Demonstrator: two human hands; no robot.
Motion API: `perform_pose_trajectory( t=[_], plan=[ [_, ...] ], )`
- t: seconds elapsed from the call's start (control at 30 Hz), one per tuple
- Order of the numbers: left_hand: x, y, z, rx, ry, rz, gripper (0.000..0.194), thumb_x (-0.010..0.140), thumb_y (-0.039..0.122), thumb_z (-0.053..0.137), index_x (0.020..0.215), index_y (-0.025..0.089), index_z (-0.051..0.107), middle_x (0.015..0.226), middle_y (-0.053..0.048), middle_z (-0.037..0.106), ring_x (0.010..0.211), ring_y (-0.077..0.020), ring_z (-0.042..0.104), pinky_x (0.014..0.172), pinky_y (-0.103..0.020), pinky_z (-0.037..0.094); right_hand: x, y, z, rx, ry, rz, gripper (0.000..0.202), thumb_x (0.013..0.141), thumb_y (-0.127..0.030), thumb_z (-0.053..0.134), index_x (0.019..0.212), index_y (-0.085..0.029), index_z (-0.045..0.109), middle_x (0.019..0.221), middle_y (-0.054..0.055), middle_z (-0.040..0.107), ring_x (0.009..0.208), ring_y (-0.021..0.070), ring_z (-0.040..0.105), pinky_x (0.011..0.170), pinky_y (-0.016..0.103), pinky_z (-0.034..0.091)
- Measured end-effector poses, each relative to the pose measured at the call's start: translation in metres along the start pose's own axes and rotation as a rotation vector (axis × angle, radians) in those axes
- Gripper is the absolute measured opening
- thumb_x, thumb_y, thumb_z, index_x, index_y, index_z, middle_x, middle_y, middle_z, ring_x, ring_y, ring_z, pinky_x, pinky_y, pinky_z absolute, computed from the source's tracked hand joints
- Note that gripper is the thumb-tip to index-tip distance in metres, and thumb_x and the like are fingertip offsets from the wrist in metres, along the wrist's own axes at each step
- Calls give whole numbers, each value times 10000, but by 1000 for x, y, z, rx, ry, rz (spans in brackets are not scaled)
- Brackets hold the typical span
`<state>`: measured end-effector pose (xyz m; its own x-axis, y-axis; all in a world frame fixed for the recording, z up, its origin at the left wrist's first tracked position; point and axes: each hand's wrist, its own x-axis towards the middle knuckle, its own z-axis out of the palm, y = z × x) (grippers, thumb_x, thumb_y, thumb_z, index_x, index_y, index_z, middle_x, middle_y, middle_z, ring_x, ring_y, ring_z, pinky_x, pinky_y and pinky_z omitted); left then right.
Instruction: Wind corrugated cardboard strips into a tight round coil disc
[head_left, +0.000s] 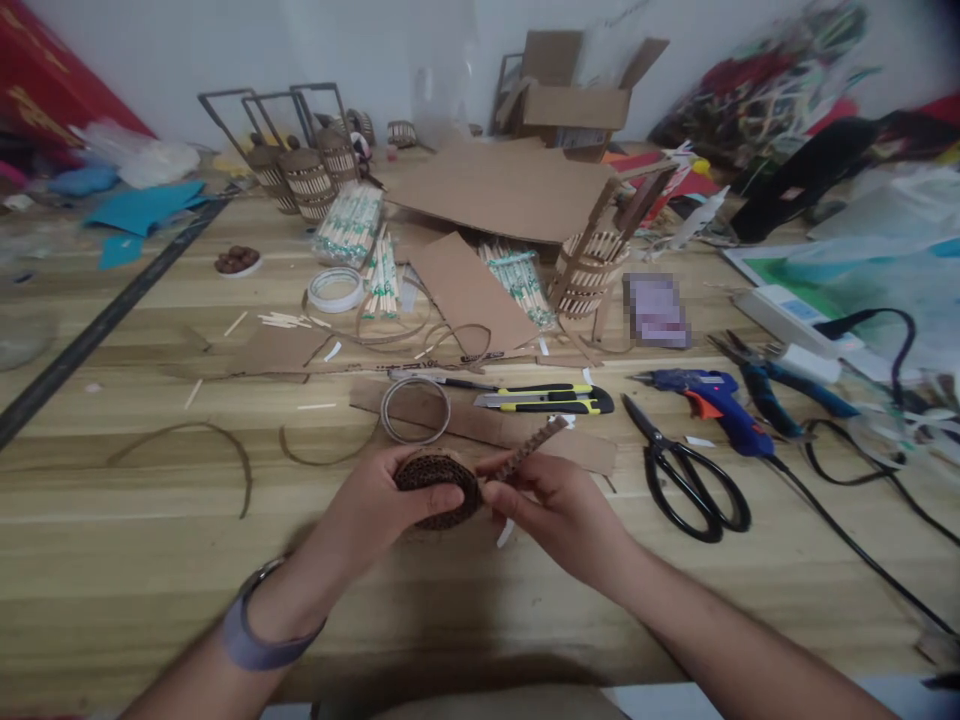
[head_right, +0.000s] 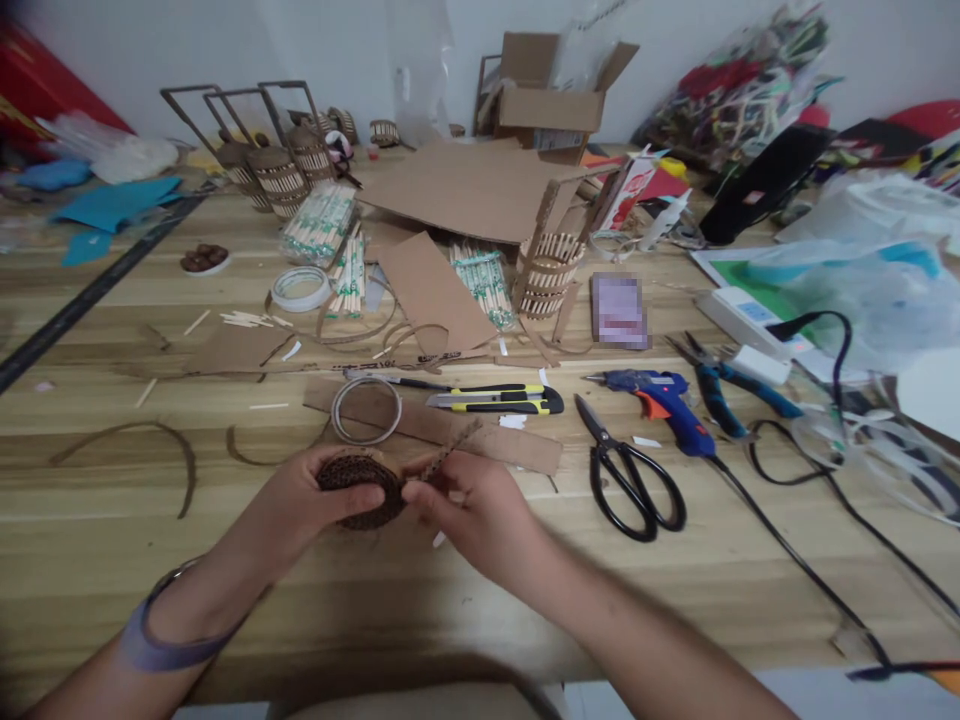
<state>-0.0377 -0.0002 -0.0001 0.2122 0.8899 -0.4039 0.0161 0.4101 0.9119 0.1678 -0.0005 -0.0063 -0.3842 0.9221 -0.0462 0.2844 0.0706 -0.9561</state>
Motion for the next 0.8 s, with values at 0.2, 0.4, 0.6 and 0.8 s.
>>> perform_pose_trajectory(
  t=[0.2, 0.4, 0.6, 0.8],
  plan=[
    [6, 5, -7, -224, 127, 30, 250, 579, 303, 854, 763, 162, 762, 714, -14, 755, 664, -168, 664, 660, -265, 514, 3, 4, -6, 19, 37, 18, 451, 893, -560, 612, 642, -194, 694, 745, 61, 755, 662, 176, 698, 580, 259, 523],
    [6, 2, -4, -202, 144, 41, 276, 593, 325, 856, 792, 163, 753, 747, -18, 755, 678, -175, 671, 672, -282, 528, 3, 2, -7, 11, 70, 3, 492, 893, -573, 611, 592, -190, 678, 797, 75, 755, 660, 165, 677, 589, 264, 522],
    [5, 1, -2, -173, 113, 46, 272, 605, 340, 847, 800, 170, 761, 758, -23, 764, 683, -188, 682, 684, -299, 543, 5, -4, -11, 46, 50, -18, 485, 908, -555, 605, 597, -192, 689, 791, 64, 752, 712, 165, 699, 633, 258, 535],
    [2, 4, -4, -161, 88, 78, 220, 624, 306, 842, 788, 180, 767, 735, -3, 766, 683, -168, 683, 672, -263, 542, 5, -8, -16, 63, 24, -11, 482, 896, -564, 622, 607, -189, 709, 769, 66, 743, 710, 170, 698, 643, 262, 543]
  ],
)
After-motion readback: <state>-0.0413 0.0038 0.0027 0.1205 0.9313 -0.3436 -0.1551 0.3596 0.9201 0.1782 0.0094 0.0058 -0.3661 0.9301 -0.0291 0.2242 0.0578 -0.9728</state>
